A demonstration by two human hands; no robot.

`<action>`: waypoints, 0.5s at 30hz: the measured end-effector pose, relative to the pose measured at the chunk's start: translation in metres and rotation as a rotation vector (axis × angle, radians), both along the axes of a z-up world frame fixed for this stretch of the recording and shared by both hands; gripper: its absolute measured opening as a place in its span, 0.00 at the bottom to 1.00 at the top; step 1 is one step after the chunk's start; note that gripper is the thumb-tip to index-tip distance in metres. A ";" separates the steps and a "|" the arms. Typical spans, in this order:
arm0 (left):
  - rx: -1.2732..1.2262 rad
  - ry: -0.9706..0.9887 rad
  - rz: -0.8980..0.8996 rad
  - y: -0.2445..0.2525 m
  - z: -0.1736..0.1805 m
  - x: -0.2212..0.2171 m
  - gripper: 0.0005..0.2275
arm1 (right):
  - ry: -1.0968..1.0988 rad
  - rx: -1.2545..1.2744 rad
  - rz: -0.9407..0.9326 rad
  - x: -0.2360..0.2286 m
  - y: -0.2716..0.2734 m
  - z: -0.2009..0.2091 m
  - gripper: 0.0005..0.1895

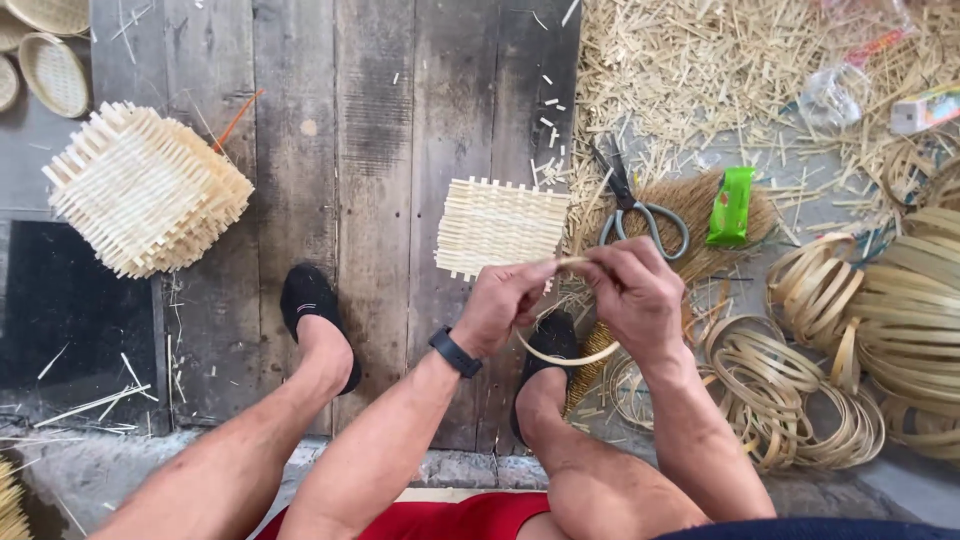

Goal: The person picks up a woven square and places it over a circular wooden block before pressing a bamboo ring onto the assembly. They then trim the excess woven material using shears and secure the piece by tying it with a thin strip of bamboo.

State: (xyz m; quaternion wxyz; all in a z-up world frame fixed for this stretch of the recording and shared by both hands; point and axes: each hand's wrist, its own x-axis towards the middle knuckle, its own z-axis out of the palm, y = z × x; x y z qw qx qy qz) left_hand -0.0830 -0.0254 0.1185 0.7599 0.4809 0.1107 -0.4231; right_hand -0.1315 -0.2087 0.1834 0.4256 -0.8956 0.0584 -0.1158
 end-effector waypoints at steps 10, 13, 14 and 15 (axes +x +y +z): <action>0.154 0.293 -0.429 0.001 0.007 0.048 0.33 | -0.240 -0.311 0.283 0.024 0.029 0.002 0.12; 0.140 0.336 -0.193 -0.003 0.001 0.033 0.30 | -0.196 -0.306 0.244 0.028 0.034 -0.012 0.11; 0.152 0.357 -0.147 -0.002 -0.001 0.026 0.29 | -0.186 -0.304 0.244 0.024 0.037 -0.016 0.12; 0.165 0.377 -0.101 -0.002 -0.002 0.019 0.29 | -0.177 -0.303 0.243 0.021 0.039 -0.019 0.12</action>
